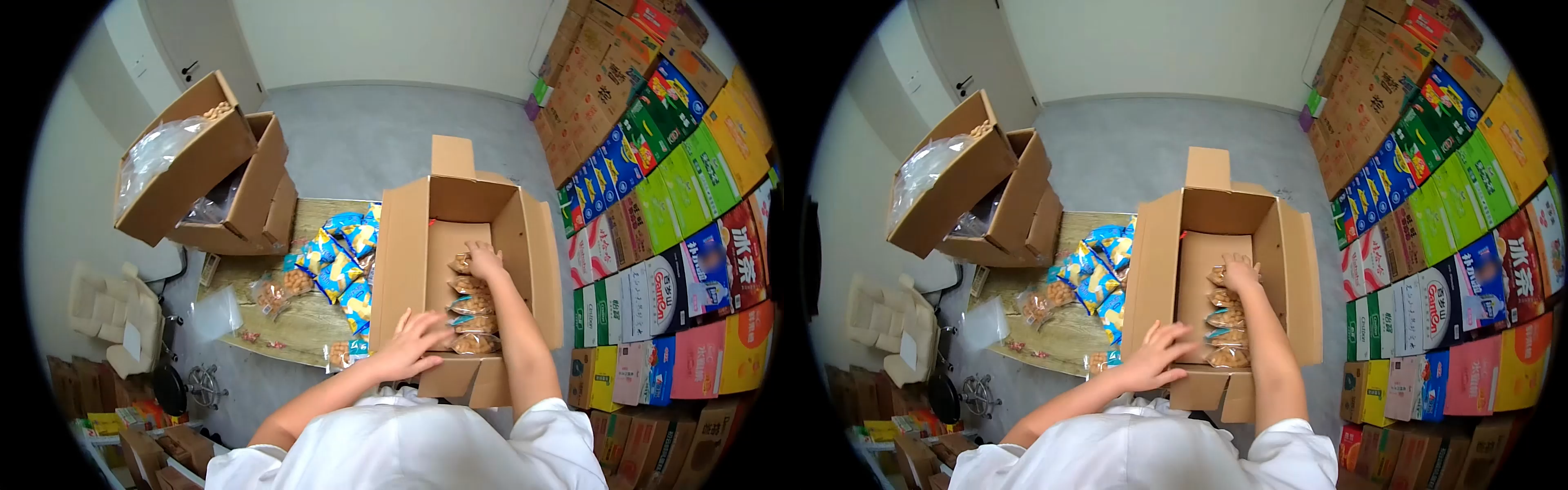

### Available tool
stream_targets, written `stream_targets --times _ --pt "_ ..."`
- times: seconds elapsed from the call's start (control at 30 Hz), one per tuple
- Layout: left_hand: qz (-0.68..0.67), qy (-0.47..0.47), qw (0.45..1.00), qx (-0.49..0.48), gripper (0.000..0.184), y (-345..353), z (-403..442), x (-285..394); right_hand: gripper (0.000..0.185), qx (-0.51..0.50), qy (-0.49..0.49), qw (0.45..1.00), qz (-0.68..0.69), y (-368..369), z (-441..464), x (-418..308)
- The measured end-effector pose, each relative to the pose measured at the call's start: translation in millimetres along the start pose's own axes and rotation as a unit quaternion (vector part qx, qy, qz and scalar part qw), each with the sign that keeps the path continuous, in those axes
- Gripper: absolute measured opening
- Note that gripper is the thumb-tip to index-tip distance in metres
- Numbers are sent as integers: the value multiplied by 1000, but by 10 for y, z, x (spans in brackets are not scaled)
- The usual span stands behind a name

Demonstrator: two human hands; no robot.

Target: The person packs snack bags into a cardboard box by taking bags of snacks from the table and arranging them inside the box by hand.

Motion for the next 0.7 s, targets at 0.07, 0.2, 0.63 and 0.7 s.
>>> stream_targets --times 0.07,0.2,0.63,0.7 --pt "-67 -64 992 90 49 -27 -133 -171 46 59 -33 997 43 -80 -135 -138" --pt "-174 -272 875 360 52 121 -619 -1108 38 168 -142 953 207 -430 -693 -690" --pt "100 -760 493 412 104 -832 -2003 -2976 27 173 -247 950 85 -7 -1414 -1608" --pt "75 -781 483 388 105 -911 -1906 -2975 27 173 -246 949 96 -33 -1420 -1635"
Point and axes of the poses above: each hand's wrist, its own z-axis towards the middle knuckle, its own y-axis out of the palm, x = y × z, the point moved 2 cm from there along z, towards the middle knuckle, and after that the axes turned 3 degrees about -y, right-handed, at the moved point
